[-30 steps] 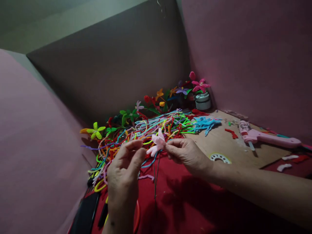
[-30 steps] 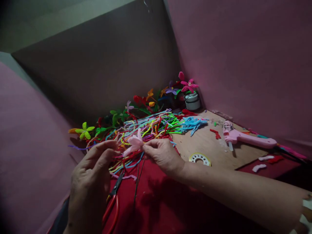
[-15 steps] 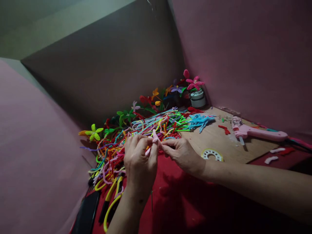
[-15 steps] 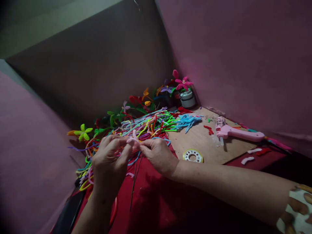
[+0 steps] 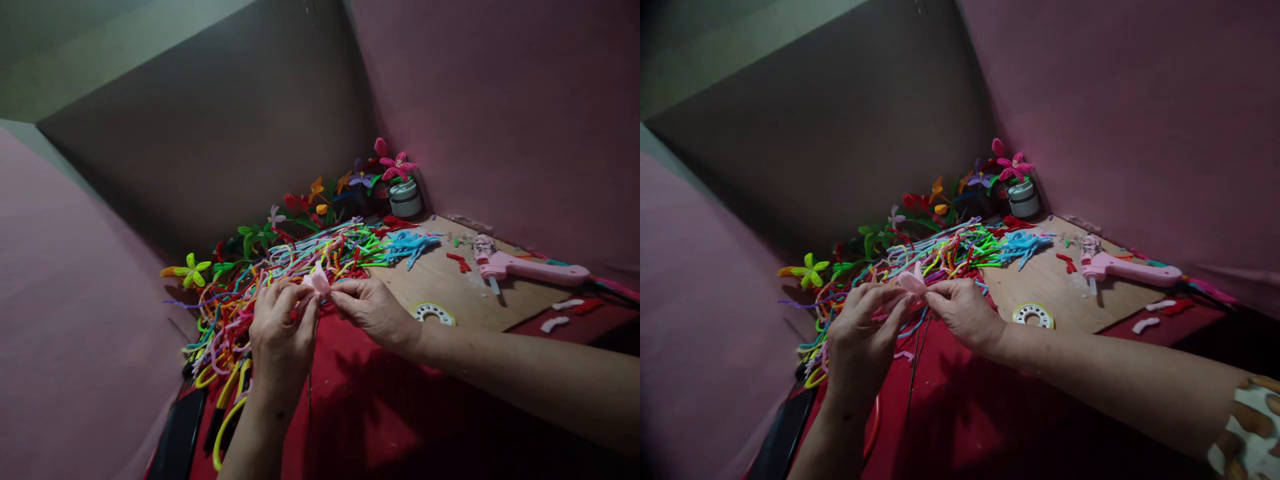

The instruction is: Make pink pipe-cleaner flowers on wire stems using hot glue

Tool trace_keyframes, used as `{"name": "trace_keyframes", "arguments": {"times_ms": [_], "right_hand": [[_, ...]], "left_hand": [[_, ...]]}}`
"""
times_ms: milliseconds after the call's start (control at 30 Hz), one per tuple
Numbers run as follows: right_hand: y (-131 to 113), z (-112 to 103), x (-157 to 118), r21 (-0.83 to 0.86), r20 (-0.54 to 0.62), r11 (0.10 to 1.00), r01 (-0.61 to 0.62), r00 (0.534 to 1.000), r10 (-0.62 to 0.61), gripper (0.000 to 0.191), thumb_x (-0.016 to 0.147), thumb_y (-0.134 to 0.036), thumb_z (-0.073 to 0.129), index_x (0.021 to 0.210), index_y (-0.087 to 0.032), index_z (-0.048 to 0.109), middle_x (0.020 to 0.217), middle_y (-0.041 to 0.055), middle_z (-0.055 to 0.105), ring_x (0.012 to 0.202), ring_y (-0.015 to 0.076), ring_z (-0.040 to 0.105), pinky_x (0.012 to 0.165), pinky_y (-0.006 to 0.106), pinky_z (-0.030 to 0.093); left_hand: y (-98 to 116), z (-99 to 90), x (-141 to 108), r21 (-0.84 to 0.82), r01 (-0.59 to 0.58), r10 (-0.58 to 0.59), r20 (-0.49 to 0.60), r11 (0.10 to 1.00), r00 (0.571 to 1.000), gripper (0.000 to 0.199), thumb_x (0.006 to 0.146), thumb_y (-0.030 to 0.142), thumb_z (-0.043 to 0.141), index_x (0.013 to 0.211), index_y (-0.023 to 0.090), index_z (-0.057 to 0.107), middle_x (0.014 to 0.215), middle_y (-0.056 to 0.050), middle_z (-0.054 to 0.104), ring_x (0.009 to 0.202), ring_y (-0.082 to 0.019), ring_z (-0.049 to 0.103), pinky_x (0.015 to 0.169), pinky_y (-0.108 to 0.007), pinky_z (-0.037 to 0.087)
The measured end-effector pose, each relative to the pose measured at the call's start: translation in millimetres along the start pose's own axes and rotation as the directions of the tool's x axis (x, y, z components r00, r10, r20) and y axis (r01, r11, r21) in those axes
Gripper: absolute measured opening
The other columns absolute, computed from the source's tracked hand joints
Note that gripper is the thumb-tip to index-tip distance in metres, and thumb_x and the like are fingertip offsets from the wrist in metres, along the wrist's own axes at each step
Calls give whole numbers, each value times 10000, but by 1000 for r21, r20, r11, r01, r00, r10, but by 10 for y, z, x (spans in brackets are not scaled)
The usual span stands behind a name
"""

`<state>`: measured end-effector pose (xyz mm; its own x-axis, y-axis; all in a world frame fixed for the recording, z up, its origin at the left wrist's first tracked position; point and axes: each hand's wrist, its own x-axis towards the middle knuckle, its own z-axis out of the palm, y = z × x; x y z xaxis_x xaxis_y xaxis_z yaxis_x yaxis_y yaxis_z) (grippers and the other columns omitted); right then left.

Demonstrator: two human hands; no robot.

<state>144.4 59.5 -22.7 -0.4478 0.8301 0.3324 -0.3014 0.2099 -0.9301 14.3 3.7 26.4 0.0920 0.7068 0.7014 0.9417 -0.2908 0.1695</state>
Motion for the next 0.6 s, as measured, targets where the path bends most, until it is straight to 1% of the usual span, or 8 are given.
{"name": "trace_keyframes", "arguments": {"times_ms": [100, 200, 333, 433, 500, 533, 567, 600], "right_hand": [[-5, -6, -7, 28, 6, 1000, -12, 1000, 11, 375, 780, -468, 531, 721, -118, 653, 543, -43, 393, 504, 64, 302, 468, 227, 215], [-14, -16, -5, 33, 10, 999, -13, 1000, 12, 408, 756, -502, 546, 729, -112, 661, 546, -44, 375, 508, 63, 283, 464, 227, 207], [-26, -25, -4, -5, 11, 1000, 3, 1000, -3, 387, 760, -483, 551, 673, -115, 636, 538, -42, 402, 507, 63, 315, 469, 224, 225], [-30, -36, -5, 0, 9, 1000, 7, 1000, -7, 367, 766, -453, 561, 617, -122, 609, 520, -49, 387, 496, 58, 309, 474, 228, 219], [-36, -48, 0, 52, 30, 999, -14, 999, 12, 363, 765, -457, 563, 638, -122, 621, 523, -48, 401, 484, 56, 318, 474, 228, 228], [-43, -54, 6, 87, 47, 996, -22, 999, 18, 364, 767, -464, 559, 674, -121, 637, 532, -43, 423, 481, 58, 332, 477, 228, 243], [-52, -61, 13, 121, 63, 992, -22, 998, 15, 369, 767, -472, 556, 710, -121, 652, 541, -36, 446, 483, 62, 352, 483, 229, 261], [-64, -68, 22, 153, 76, 988, -14, 997, 2, 374, 768, -477, 555, 737, -120, 663, 548, -29, 468, 491, 68, 374, 494, 232, 282]], "left_hand": [[22, 18, -2, 67, -84, 88, -62, 994, 994, 28, 770, 195, 569, 756, 202, 593, 754, -22, 567, 748, -171, 516, 705, -313, 422], [34, 14, 5, 107, -126, 134, -71, 986, 988, 31, 766, 179, 566, 755, 200, 585, 756, -27, 568, 747, -176, 504, 700, -322, 417], [30, 31, 6, 138, -166, 177, -65, 976, 982, 36, 763, 170, 565, 768, 202, 580, 754, -37, 573, 749, -192, 499, 705, -338, 410], [30, 53, -1, 142, -183, 195, -78, 973, 978, 40, 762, 164, 568, 756, 204, 574, 755, -40, 575, 746, -195, 499, 717, -343, 406], [44, 42, -11, 110, -177, 187, -85, 978, 979, 71, 748, 182, 594, 816, 201, 583, 816, -49, 586, 797, -203, 507, 753, -349, 404], [55, 24, -19, 73, -150, 156, -89, 986, 984, 146, 736, 201, 616, 879, 200, 584, 864, -54, 587, 832, -206, 509, 775, -351, 402], [68, -1, -29, 19, -100, 102, -103, 995, 989, 238, 724, 223, 636, 953, 200, 574, 906, -57, 581, 856, -206, 511, 790, -348, 401], [81, -31, -42, -49, -28, 22, -125, 998, 992, 322, 717, 243, 649, 1022, 203, 553, 932, -54, 570, 867, -200, 514, 802, -342, 400]]}}
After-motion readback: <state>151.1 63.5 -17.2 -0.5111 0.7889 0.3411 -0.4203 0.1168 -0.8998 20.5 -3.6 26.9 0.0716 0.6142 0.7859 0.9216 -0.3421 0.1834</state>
